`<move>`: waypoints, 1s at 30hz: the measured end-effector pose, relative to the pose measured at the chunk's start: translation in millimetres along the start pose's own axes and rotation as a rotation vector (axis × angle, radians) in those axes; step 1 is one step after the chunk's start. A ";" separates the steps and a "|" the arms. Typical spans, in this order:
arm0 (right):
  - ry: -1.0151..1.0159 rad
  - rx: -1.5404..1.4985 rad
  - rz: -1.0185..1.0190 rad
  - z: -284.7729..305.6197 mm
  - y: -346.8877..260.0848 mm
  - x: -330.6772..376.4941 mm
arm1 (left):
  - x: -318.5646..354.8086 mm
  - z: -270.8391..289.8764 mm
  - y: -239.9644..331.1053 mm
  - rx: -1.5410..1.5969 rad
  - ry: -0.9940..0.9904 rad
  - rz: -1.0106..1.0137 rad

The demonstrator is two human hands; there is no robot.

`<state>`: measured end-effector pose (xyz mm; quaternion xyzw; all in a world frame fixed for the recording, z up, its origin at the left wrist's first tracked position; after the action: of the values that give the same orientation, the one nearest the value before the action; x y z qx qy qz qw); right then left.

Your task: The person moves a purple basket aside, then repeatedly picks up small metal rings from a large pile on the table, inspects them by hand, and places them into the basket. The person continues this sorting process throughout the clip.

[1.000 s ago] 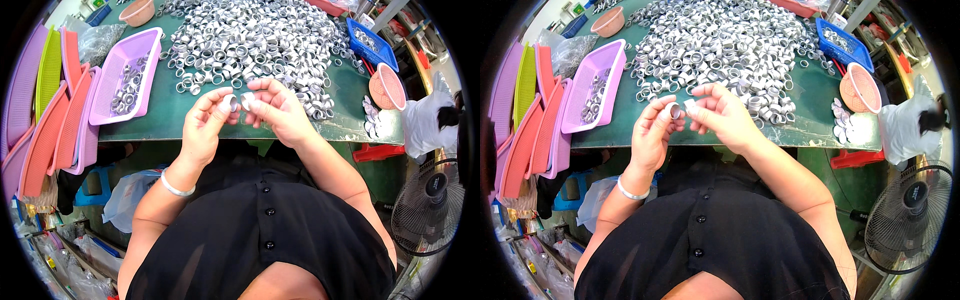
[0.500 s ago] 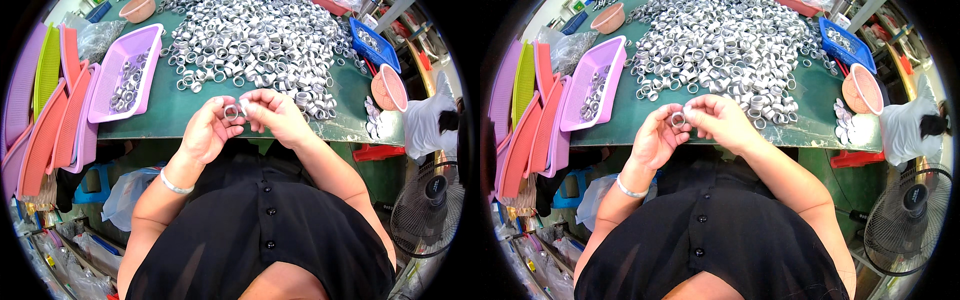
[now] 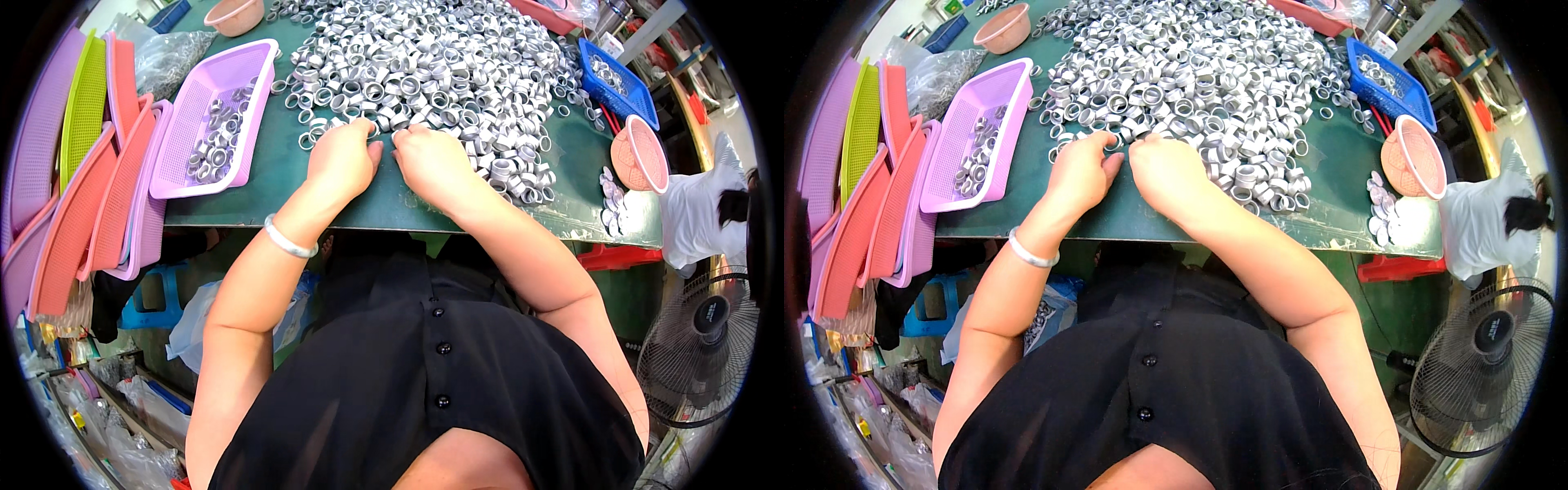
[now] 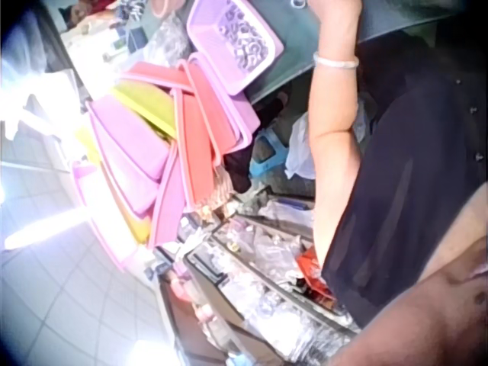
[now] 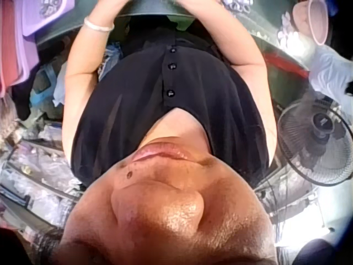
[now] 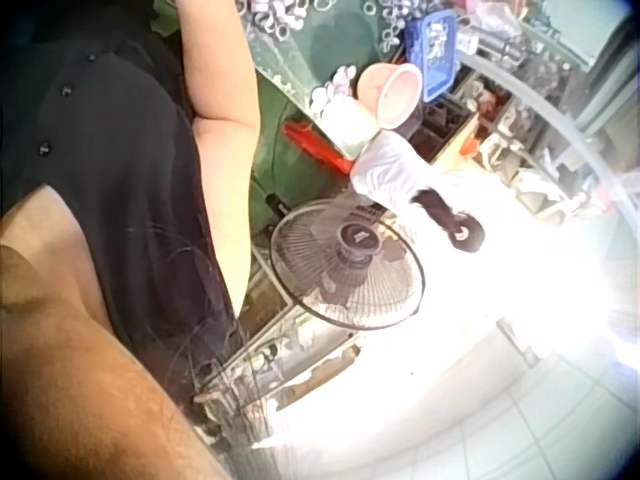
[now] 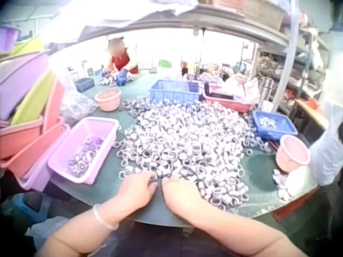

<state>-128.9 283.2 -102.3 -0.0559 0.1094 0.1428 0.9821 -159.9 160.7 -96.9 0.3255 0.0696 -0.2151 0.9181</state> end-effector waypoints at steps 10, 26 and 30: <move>0.274 -0.659 0.017 23.8 11.6 20.5 | 10.2 11.2 -1.0 0.424 0.043 -0.082; 0.300 -1.400 -0.176 -11.0 9.0 43.1 | 37.5 -18.9 7.2 1.197 0.040 0.167; 0.295 -1.469 -0.245 -5.8 9.7 45.4 | 40.4 -19.0 6.4 1.178 0.061 0.287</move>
<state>-90.4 303.8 -119.1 -0.7257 0.1097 0.0598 0.6765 -120.5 162.9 -118.9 0.7911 -0.0796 -0.0818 0.6010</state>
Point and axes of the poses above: each hand's wrist, its own x-axis away from the middle knuckle, its own z-axis out of the back of the hand, y = z × x, the point moved 4 cm from there along -x, towards the middle knuckle, and after that the axes turned 8 degrees about x, right-handed, at the moved point
